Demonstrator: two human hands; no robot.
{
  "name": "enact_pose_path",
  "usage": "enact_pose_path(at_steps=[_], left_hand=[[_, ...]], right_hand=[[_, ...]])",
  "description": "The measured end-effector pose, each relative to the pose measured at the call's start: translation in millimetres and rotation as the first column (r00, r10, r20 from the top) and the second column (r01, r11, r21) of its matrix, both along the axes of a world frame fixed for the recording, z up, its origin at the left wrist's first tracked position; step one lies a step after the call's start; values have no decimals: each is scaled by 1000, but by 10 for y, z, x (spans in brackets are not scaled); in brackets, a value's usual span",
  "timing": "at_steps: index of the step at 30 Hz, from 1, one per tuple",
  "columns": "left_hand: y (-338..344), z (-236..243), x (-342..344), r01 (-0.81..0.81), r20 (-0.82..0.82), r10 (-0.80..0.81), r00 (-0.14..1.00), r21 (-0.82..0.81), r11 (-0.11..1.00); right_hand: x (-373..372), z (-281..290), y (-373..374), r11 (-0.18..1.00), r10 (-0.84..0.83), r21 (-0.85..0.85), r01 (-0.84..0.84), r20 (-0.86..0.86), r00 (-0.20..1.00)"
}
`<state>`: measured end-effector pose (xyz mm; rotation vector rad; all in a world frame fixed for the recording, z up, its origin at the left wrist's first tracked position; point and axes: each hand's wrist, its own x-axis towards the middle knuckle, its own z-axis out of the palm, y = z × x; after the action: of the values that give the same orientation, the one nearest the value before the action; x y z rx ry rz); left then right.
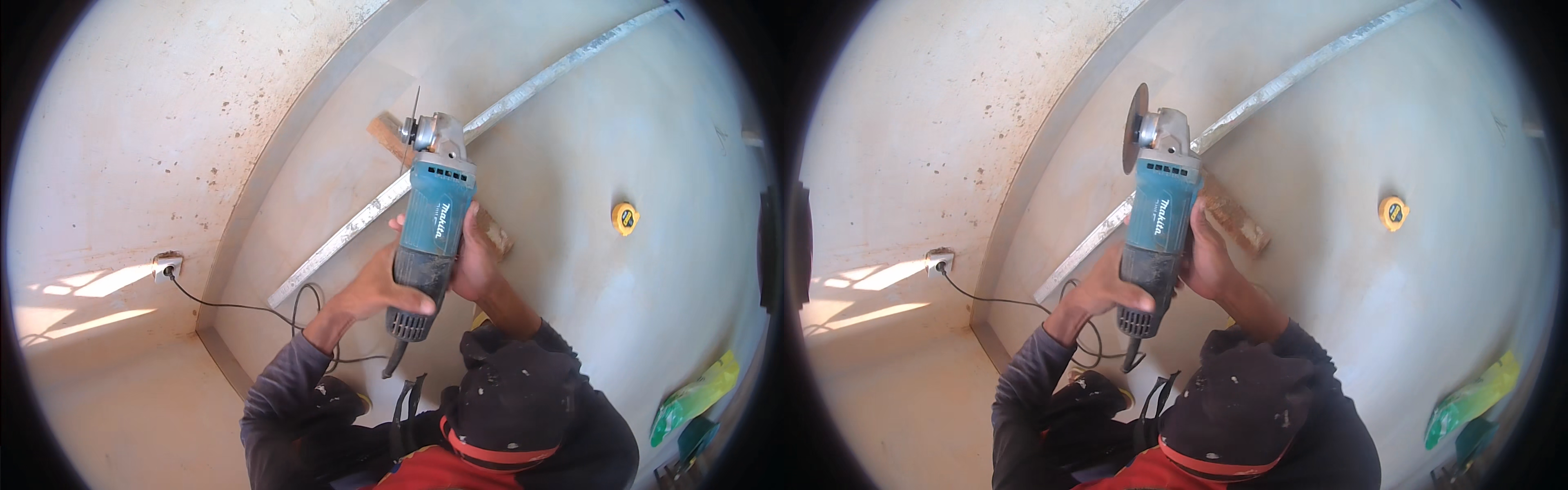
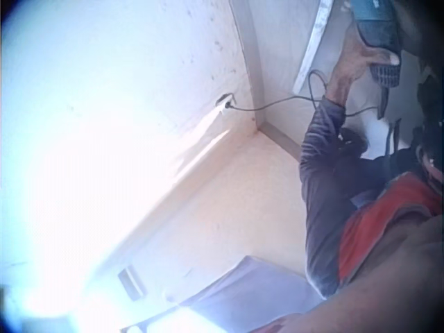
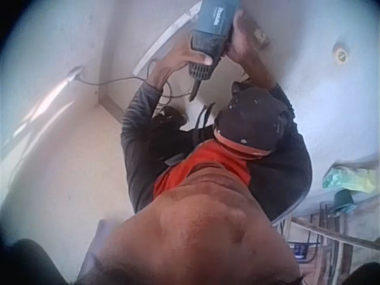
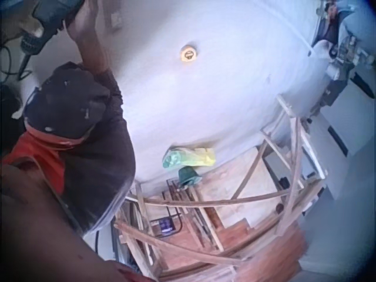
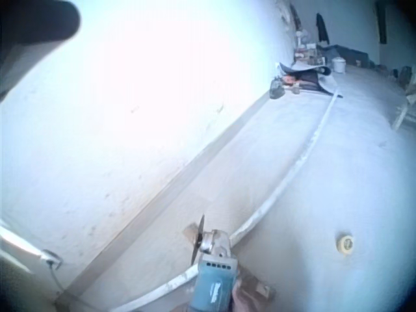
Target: The person measures a long metal strip with a tape measure, then uses an angle grinder to cut the strip to size. They plug in the grinder, cut the metal, and re-measure the resulting piece.
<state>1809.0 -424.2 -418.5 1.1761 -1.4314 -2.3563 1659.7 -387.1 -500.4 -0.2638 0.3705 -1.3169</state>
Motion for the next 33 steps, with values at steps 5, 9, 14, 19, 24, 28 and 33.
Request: enact_pose_path(at_steps=[5, 9, 14, 19, 24, 28, 33], left_hand=[[237, -301, -441, -98, 188, 110, 976, -71, 993], [278, -415, -652, -97, 104, 105, 989, -76, 992], [318, -552, -733, 2, 18, -1, 1000, -51, 999], [389, -703, -1129, -73, 61, 75, 995, -44, 996], [443, -869, -1281, -29, 109, 43, 993, -132, 991], [500, -900, -1325, 38, 76, -27, 997, -139, 990], [539, -864, -1296, 76, 109, -62, 992, -131, 988]], right_hand=[[-381, -278, 29, 991, -88, 112, 75, 117, 989], [-517, -427, 83, 984, -177, 76, 161, 308, 935], [-724, -607, 280, 983, -170, -26, 181, 231, 958], [-886, -705, 427, 968, -247, 3, 250, 167, 954], [-955, -675, 609, 908, -407, 150, 392, 85, 910], [-1037, -785, 763, 879, -474, 82, 469, 58, 879], [-1027, -726, 779, 898, -440, 86, 432, 135, 888]])
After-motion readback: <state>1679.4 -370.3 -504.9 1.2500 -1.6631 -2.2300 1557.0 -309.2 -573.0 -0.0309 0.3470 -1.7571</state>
